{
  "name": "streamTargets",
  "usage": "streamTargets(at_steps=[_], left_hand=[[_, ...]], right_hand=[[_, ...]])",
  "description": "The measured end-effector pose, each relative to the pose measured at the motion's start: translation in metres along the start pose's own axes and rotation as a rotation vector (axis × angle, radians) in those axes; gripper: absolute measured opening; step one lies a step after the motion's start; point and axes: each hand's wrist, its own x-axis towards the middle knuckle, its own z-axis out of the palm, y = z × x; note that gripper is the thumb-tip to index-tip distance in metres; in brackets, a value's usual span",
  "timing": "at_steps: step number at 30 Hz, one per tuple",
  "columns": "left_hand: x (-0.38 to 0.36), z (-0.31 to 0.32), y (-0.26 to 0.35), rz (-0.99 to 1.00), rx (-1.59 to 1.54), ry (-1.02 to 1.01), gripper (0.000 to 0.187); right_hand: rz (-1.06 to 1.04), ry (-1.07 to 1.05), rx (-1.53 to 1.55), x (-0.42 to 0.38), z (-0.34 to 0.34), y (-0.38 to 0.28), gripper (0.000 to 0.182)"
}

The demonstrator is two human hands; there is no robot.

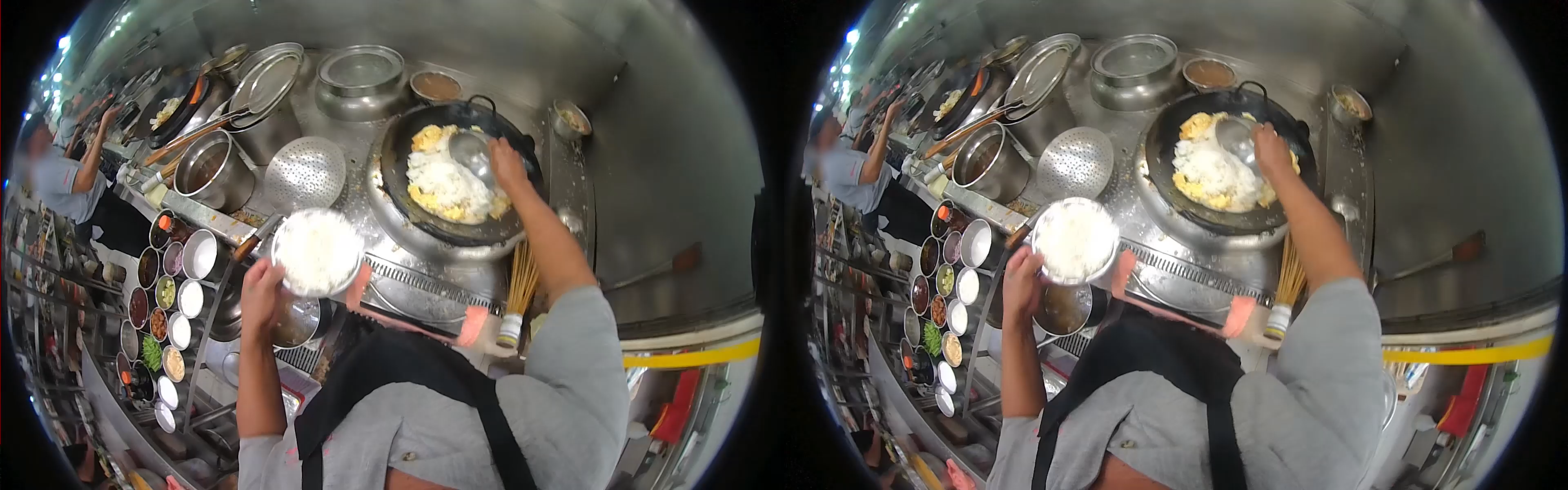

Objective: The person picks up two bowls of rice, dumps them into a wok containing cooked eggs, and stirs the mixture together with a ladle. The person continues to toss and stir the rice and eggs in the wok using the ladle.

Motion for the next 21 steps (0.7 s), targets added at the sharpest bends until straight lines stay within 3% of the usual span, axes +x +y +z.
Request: streamTargets(at_steps=[3, 4, 5, 8, 10, 11, 12, 13, 14, 16, 17, 20, 21], left_hand=[[0.044, 0.037, 0.001, 0.077, 0.087, -0.057, 0.011], [0.062, 0.048, 0.003, 0.112, 0.134, -0.118, 0.013], [0.08, 0.062, 0.009, 0.201, 0.277, -0.149, 0.014], [0.104, 0.141, 0.038, 0.477, 0.593, -0.172, 0.014], [0.133, 0.193, 0.035, 1.224, 0.92, -0.081, 0.006], [0.151, 0.215, 0.018, 1.295, 0.918, -0.052, 0.012], [0.141, 0.243, 0.012, 1.066, 0.892, -0.132, 0.019], [0.149, 0.269, -0.004, 1.061, 0.999, -0.154, 0.017], [0.182, 0.285, -0.041, 1.382, 1.218, -0.113, 0.022], [0.201, 0.297, -0.082, 1.32, 1.936, -0.543, 0.026], [0.22, 0.3, -0.106, 1.246, 1.64, -0.67, 0.028], [0.246, 0.323, -0.105, 1.161, 1.628, -0.449, 0.028], [0.276, 0.322, -0.11, 1.322, 1.645, -0.354, 0.027]], right_hand=[[0.208, 0.081, 0.065, -0.008, -0.043, 0.033, 0.019], [0.186, 0.193, 0.109, -0.016, -0.057, 0.051, 0.019], [0.165, 0.304, 0.153, -0.028, -0.069, 0.07, 0.018], [0.301, 0.378, 0.243, -0.073, -0.127, 0.084, 0.017], [0.361, 0.391, 0.3, -0.107, -0.134, 0.096, 0.012], [0.39, 0.398, 0.328, -0.125, -0.137, 0.099, 0.01], [0.463, 0.354, 0.428, -0.143, -0.146, 0.093, 0.009], [0.534, 0.31, 0.53, -0.16, -0.159, 0.08, 0.008], [0.604, 0.267, 0.633, -0.176, -0.165, 0.073, 0.007], [0.603, 0.284, 0.678, -0.207, -0.153, 0.078, 0.006], [0.596, 0.295, 0.698, -0.218, -0.15, 0.082, 0.007], [0.717, 0.321, 0.705, -0.25, -0.167, 0.081, 0.011], [0.739, 0.326, 0.712, -0.26, -0.167, 0.085, 0.013]])
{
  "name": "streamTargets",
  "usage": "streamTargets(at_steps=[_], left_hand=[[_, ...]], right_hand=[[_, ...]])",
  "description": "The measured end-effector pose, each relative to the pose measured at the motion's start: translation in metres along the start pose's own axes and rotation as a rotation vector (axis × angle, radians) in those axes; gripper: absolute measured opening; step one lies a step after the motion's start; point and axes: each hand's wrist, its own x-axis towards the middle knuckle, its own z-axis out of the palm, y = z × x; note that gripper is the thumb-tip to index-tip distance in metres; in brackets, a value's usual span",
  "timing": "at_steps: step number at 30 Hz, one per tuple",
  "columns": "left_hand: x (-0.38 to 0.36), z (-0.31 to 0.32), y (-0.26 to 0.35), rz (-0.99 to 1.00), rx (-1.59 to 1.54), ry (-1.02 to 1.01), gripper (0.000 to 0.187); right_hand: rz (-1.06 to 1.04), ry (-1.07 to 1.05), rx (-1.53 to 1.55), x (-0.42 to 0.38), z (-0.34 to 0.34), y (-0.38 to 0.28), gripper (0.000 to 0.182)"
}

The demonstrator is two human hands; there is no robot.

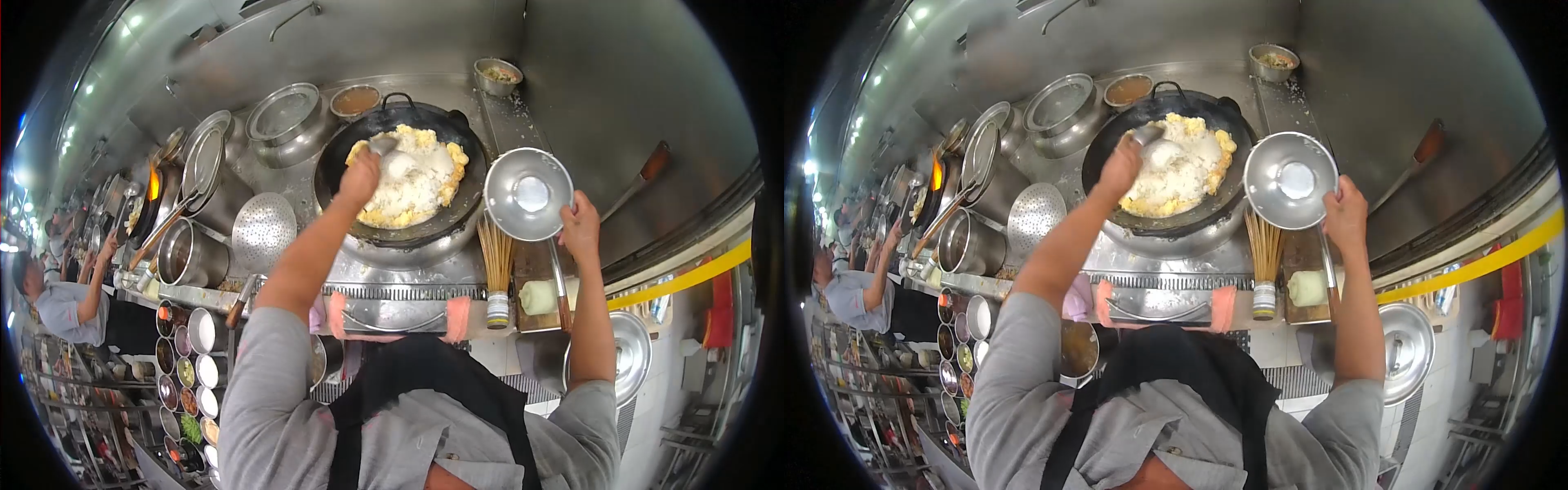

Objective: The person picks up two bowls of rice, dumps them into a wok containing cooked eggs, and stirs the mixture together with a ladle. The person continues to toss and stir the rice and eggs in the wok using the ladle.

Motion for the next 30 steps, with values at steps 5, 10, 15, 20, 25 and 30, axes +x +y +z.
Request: streamTargets(at_steps=[5, 10, 15, 20, 25, 30], left_hand=[[0.023, -0.101, -0.018, -0.246, -0.354, 0.361, 0.018], [-0.003, -0.121, -0.034, -0.739, -1.496, 0.166, 0.014], [-0.071, -0.171, -0.021, -0.637, -1.567, 0.142, 0.009], [-0.132, -0.225, -0.003, -0.662, -1.399, 0.027, 0.014], [-0.205, -0.232, 0.006, -0.641, -0.871, 0.116, 0.015], [-0.276, -0.269, 0.038, -0.873, -0.851, 0.19, 0.016]], right_hand=[[0.057, 0.014, 0.124, 0.006, -0.005, 0.011, 0.018], [0.042, -0.093, 0.292, 0.016, 0.039, -0.007, 0.003], [-0.038, -0.311, 0.311, 0.034, 0.118, -0.002, 0.011], [-0.061, -0.655, 0.529, -0.013, 0.174, -0.07, 0.018], [-0.125, -0.952, 0.54, -0.058, 0.208, -0.104, 0.023], [-0.203, -1.165, 0.581, -0.1, 0.217, -0.128, 0.025]])
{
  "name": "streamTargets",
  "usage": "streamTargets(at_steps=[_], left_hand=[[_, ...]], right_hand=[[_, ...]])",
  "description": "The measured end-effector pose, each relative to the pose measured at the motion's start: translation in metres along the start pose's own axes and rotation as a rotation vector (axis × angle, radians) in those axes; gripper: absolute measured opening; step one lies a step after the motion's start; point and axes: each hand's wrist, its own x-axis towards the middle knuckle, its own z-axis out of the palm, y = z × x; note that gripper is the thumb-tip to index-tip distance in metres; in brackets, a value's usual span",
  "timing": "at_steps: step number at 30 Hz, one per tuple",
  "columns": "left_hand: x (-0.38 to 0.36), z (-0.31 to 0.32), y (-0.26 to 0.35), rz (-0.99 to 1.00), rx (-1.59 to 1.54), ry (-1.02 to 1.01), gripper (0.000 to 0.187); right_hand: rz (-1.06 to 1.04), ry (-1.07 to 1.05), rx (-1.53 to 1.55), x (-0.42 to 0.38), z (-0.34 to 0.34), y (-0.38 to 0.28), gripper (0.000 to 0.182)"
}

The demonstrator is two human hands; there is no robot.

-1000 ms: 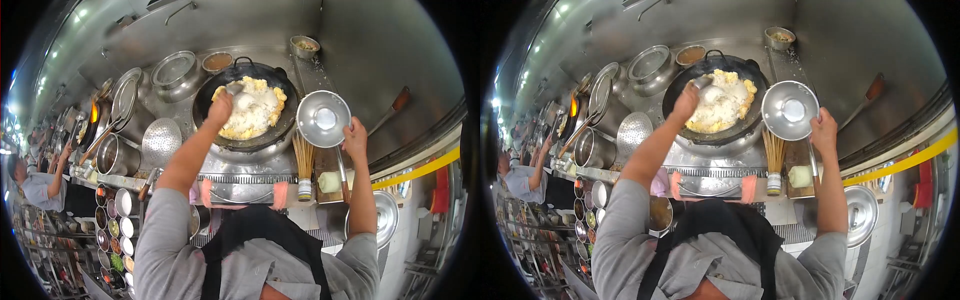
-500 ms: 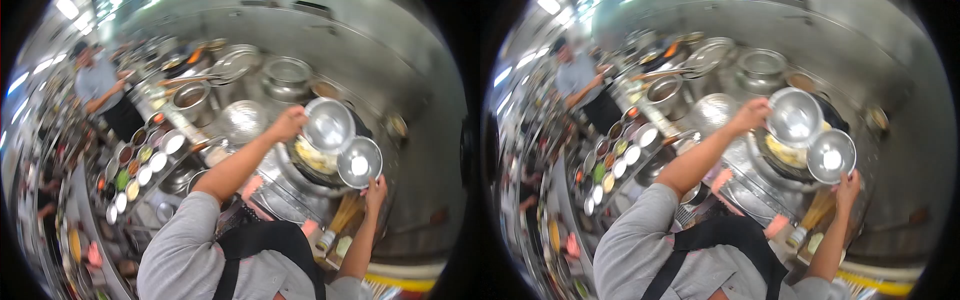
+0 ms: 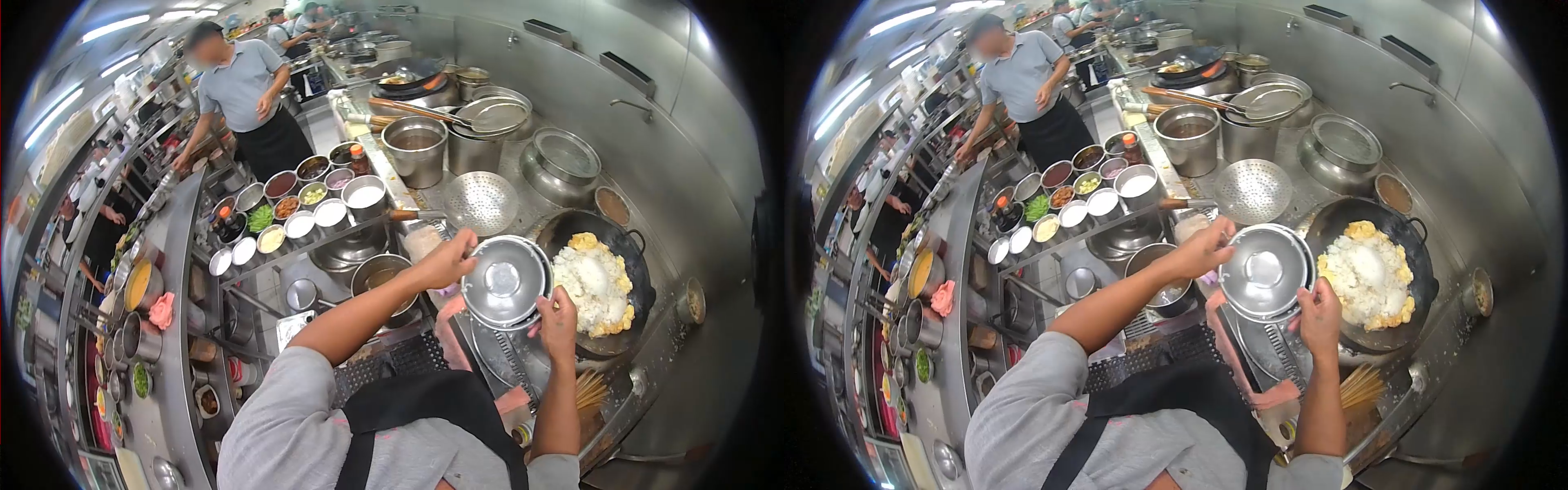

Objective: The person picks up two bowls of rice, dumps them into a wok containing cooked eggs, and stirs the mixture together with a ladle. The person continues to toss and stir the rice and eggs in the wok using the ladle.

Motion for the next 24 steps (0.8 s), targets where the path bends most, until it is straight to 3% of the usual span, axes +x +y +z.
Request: streamTargets(at_steps=[2, 3, 8, 13, 19, 24], left_hand=[[-0.032, -0.024, 0.027, -0.286, -0.229, -0.052, 0.018], [-0.045, -0.033, 0.014, -0.289, -0.194, -0.1, 0.022], [-0.14, -0.068, -0.014, -0.35, -0.159, 0.102, 0.018], [-0.27, -0.12, -0.042, -0.518, -0.267, 0.381, 0.013], [-0.486, -0.179, -0.044, -0.616, -0.248, 0.93, 0.01], [-0.647, -0.196, 0.01, -0.704, -0.144, 1.628, 0.013]], right_hand=[[-0.022, -0.093, -0.069, -0.003, 0.017, -0.006, 0.026], [-0.03, -0.134, -0.08, -0.004, 0.027, -0.006, 0.026], [0.087, -0.383, 0.104, -0.015, 0.092, -0.002, 0.021], [0.085, -0.346, 0.113, -0.029, 0.158, 0.028, 0.017], [0.218, -0.578, -0.023, -0.08, 0.249, 0.083, 0.024], [0.269, -0.807, -0.039, -0.114, 0.304, 0.145, 0.024]])
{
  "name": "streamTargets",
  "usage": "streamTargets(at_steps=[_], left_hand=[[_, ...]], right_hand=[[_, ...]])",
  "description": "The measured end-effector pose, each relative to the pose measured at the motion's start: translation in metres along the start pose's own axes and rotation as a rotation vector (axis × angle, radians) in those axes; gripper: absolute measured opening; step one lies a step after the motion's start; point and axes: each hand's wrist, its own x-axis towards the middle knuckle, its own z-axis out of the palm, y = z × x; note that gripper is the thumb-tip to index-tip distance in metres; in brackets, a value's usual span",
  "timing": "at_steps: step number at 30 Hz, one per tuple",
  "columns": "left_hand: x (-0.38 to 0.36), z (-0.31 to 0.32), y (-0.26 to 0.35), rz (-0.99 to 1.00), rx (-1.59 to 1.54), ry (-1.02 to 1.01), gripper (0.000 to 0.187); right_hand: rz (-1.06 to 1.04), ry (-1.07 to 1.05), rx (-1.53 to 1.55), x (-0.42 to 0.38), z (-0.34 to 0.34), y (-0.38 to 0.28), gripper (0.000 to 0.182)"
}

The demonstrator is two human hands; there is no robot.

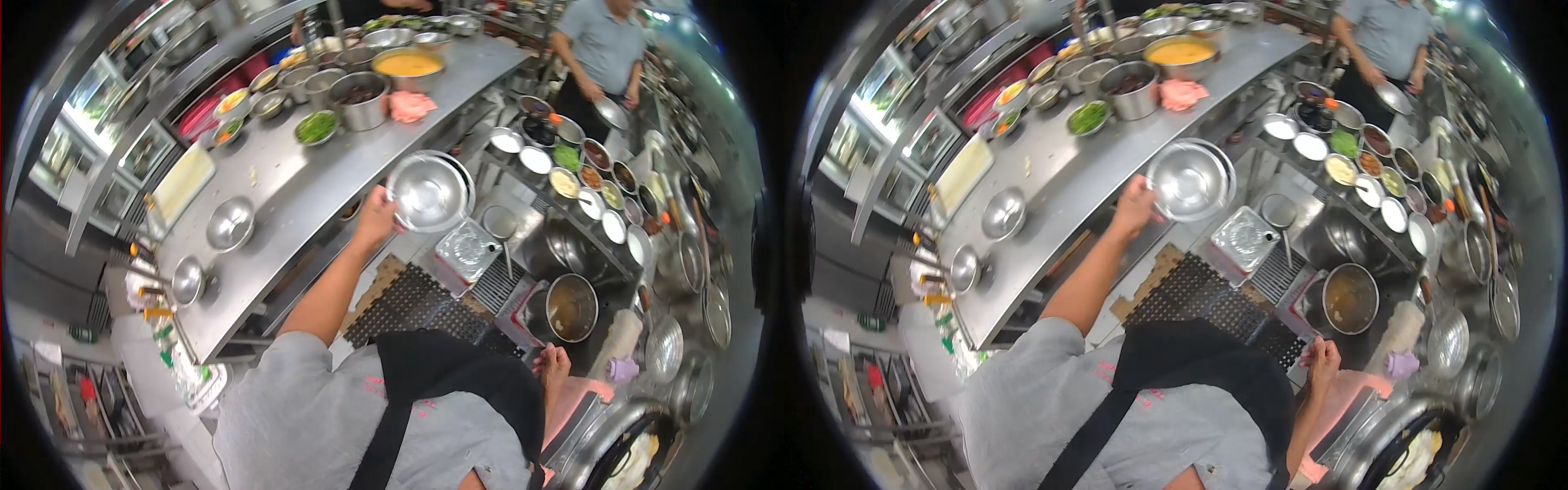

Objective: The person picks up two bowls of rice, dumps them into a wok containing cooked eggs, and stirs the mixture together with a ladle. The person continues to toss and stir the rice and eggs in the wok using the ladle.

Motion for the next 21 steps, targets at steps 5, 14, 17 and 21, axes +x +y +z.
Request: streamTargets(at_steps=[5, 14, 17, 21], left_hand=[[-0.005, -0.145, -0.003, 0.034, -0.286, 0.509, 0.019], [0.016, -0.287, -0.079, 0.088, -0.532, 0.895, 0.029], [0.034, -0.282, -0.084, 0.094, -0.529, 0.925, 0.028], [0.029, -0.135, -0.077, -0.062, -0.477, 0.293, 0.023]], right_hand=[[-0.007, -0.1, -0.101, 0.011, 0.062, -0.014, 0.013], [-0.048, -0.2, -0.144, 0.029, 0.09, -0.038, 0.018], [0.031, -0.126, -0.159, 0.014, 0.071, -0.028, 0.022], [-0.118, -0.035, -0.17, -0.007, 0.061, -0.029, 0.021]])
